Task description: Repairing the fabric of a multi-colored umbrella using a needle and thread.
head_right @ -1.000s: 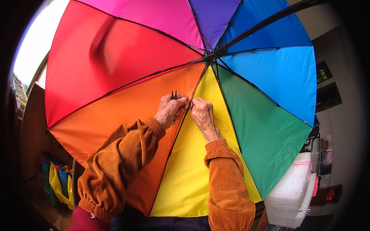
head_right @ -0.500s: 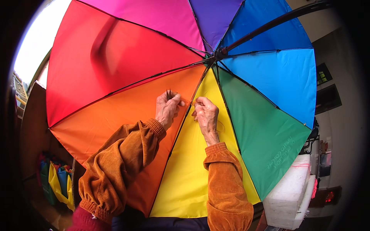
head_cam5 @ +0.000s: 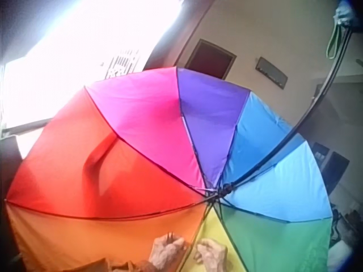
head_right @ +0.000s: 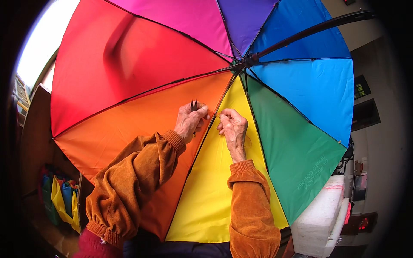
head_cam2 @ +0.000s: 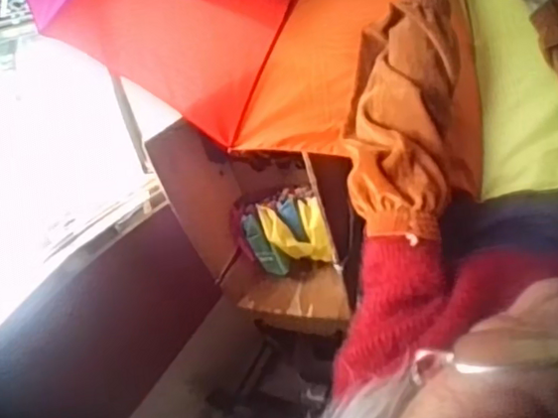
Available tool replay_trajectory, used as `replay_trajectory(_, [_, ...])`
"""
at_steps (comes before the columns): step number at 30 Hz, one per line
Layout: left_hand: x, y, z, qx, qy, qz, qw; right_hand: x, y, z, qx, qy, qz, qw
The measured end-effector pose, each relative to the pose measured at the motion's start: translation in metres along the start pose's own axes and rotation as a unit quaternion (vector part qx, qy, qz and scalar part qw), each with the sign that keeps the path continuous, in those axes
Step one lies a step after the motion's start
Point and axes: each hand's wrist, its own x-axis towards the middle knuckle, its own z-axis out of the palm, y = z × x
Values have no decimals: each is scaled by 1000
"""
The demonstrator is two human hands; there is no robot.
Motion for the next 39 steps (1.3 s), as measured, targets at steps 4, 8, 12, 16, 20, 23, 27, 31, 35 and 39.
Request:
replay_trajectory(4, [4,-1,2,53,-2,16,998,0,-4,3,-16,-6,-28,999])
replay_trajectory(8, [3,1,4,101,-16,18,995,9,2,4,-208,-23,-258,943])
replay_trajectory(12, [8,-12,20,113,-32,27,993,9,0,-30,-308,-48,-335,889])
replay_trajectory(16, [3,-9,-7,329,-21,138,934,-11,-9,-60,58,79,-69,993])
replay_trajectory(20, [-2,-8,9,334,-7,162,928,-33,-20,-155,485,199,-36,851])
replay_trajectory(23, [-4,-7,7,348,22,190,918,-71,-23,-243,415,217,-61,882])
replay_trajectory(27, [4,-11,10,319,10,211,924,-126,-11,-363,223,387,-31,894])
replay_trajectory(31, [5,-15,5,329,16,179,927,-96,-25,-264,119,347,-28,930])
replay_trajectory(35, [4,-14,-3,242,21,91,966,-46,-25,-124,7,156,-1,988])
replay_trajectory(39, [0,-15,1,158,12,62,985,-18,-22,-33,-103,29,-52,993])
